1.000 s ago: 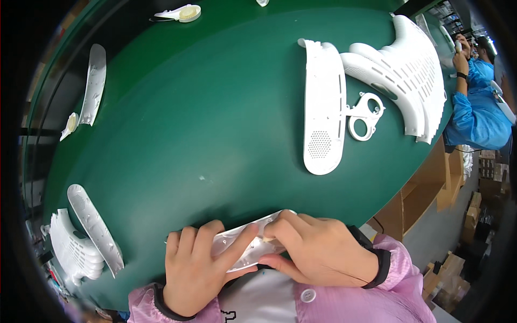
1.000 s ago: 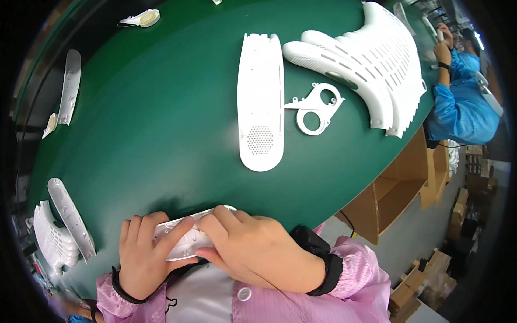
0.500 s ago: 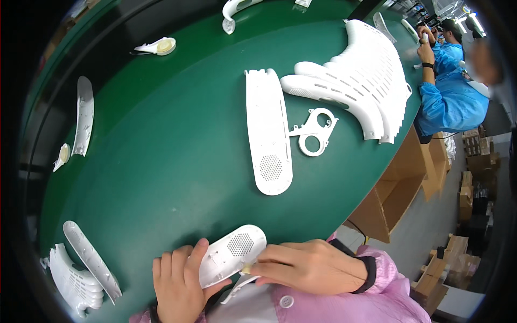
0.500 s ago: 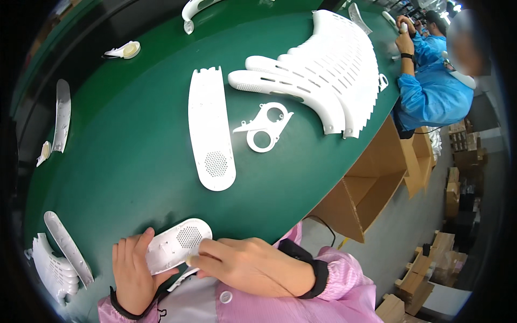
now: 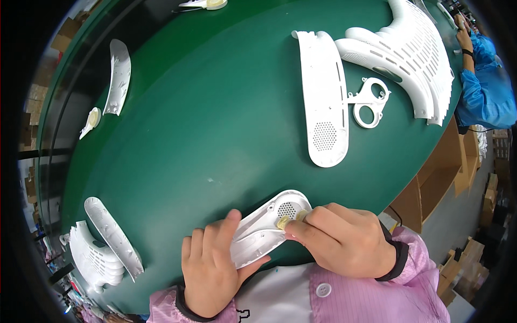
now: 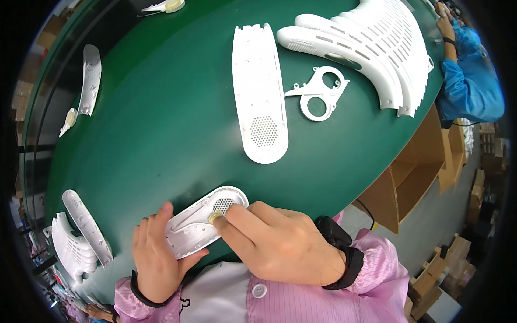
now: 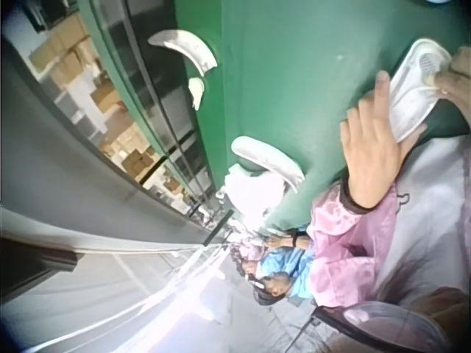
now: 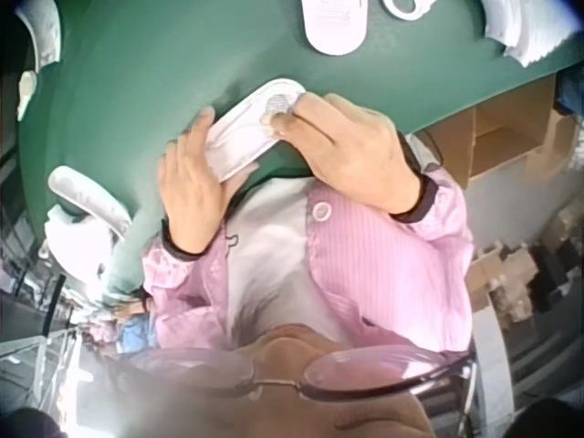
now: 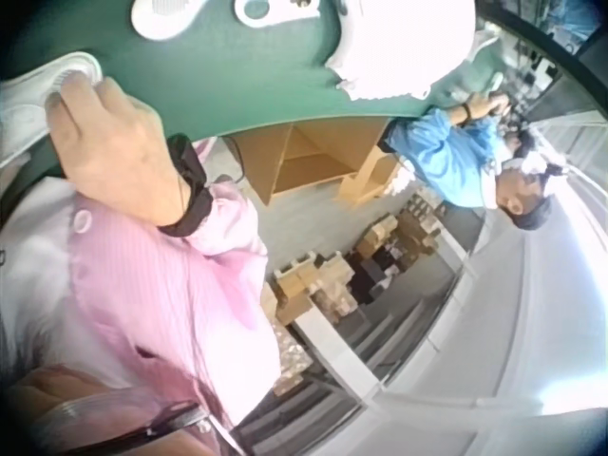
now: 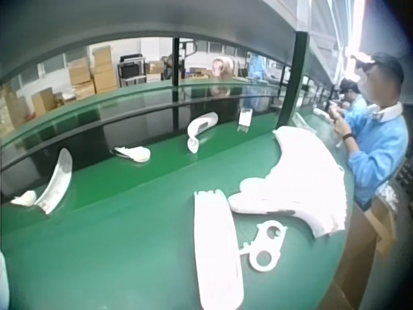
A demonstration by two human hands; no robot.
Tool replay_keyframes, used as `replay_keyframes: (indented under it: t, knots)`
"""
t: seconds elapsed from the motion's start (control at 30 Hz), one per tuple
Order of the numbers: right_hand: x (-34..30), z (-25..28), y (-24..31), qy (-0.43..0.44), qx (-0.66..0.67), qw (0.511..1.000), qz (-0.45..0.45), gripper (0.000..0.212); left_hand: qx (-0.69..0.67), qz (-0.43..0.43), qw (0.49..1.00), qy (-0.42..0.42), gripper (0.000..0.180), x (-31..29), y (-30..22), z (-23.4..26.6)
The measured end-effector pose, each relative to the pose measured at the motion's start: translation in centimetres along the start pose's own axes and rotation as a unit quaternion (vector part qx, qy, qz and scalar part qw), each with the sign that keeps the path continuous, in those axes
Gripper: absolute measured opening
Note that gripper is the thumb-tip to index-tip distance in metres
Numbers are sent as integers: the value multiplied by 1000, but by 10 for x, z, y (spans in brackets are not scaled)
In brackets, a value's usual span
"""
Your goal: Assembling white plastic housing components on a production line, including snap-fitting parts and placing them into cardboard boxes.
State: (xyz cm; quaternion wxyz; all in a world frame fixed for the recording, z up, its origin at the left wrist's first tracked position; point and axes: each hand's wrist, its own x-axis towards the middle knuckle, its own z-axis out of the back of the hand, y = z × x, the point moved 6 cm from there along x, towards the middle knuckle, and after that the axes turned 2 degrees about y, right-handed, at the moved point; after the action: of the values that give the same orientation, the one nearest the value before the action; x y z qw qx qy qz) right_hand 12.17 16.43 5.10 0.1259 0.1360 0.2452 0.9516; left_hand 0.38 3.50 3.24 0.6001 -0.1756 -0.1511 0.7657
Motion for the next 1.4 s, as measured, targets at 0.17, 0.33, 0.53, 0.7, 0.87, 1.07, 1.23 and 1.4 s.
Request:
replay_keyframes:
  t: [0.17,0.33,0.53,0.7,0.87,1.07,1.23,1.4]
  knots:
    - [3,-8,4,11,-14,1000,-22,25,1,-6,1000,17,91,-1,0,1]
    - [9,-13,11,25,-7,996,-90,27,21,7,999,39,80,-2,-3,-1]
    - [14,-20,-1,106,108,984,-95,28,49,12,997,52,72,-3,0,-4]
    - [19,-20,4,156,130,975,-86,42,47,34,997,57,72,-5,0,2]
    - [20,-15,13,192,39,978,-68,37,32,34,996,71,63,0,0,-1]
    - [11,-15,12,156,-13,987,-29,24,16,57,996,67,62,0,3,1]
    - [10,-6,13,188,-32,981,-34,20,12,39,998,56,63,8,-1,5]
    - [12,2,-7,195,158,966,-56,25,39,41,997,47,62,6,-4,12]
